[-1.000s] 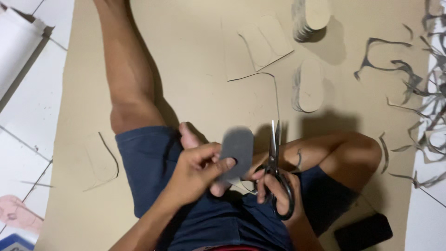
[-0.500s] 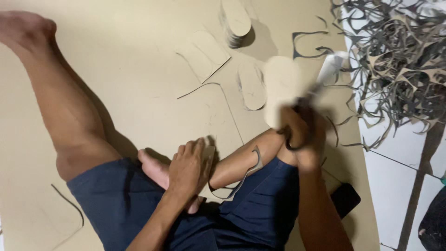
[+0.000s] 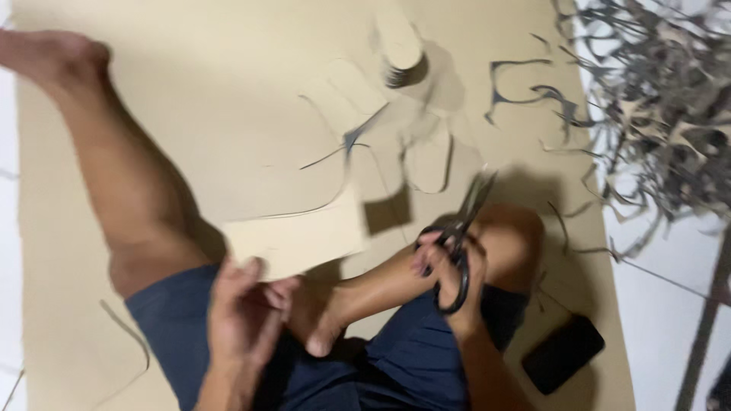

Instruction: The person sits on the floor and cuts flip-flop sole shapes out of cardboard sheets using scissors, following drawn outlines. They stack finished cut pieces aside, separate paired outlines, and trim around the sole contours one piece at a time, leaving scrap offcuts around the work area.

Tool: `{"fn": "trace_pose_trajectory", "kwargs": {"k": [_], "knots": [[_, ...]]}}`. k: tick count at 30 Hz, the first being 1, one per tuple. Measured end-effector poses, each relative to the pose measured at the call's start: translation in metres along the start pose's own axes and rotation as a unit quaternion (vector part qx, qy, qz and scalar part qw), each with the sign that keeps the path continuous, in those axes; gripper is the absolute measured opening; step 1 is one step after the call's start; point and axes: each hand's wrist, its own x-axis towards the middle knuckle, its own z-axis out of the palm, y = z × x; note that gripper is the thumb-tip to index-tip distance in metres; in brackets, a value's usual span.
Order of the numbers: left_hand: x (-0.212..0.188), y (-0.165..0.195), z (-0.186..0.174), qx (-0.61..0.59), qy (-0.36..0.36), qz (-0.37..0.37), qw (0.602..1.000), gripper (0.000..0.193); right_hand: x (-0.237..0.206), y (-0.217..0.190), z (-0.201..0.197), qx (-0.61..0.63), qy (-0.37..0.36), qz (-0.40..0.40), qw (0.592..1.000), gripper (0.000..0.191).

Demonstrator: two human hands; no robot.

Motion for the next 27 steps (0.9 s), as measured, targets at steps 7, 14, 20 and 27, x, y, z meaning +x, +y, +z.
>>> {"fn": "trace_pose_trajectory", "kwargs": {"k": [7, 14, 20, 27], "knots": [[-0.038, -0.018, 0.009, 0.016, 0.002, 0.020, 1.000, 0.009, -0.047, 0.009, 0.054, 0.063, -0.136, -0.011, 0.989, 0.042], [-0.072, -0.053, -0.015, 0.350, -0.063, -0.139, 0.924, 0.027, -0.057, -0.002, 0.065, -0.135, -0.038, 0.002, 0.990, 0.028], [-0.044, 0.001, -0.006, 0.342, -0.009, -0.006, 0.940, 0.028, -0.060, -0.010, 0.043, -0.016, -0.216, 0.133, 0.967, 0.026], [-0.043, 0.042, 0.042, 0.225, 0.012, 0.041, 0.973, 0.029, -0.074, -0.021, 0.055, -0.046, -0.291, 0.154, 0.943, 0.040]]}}
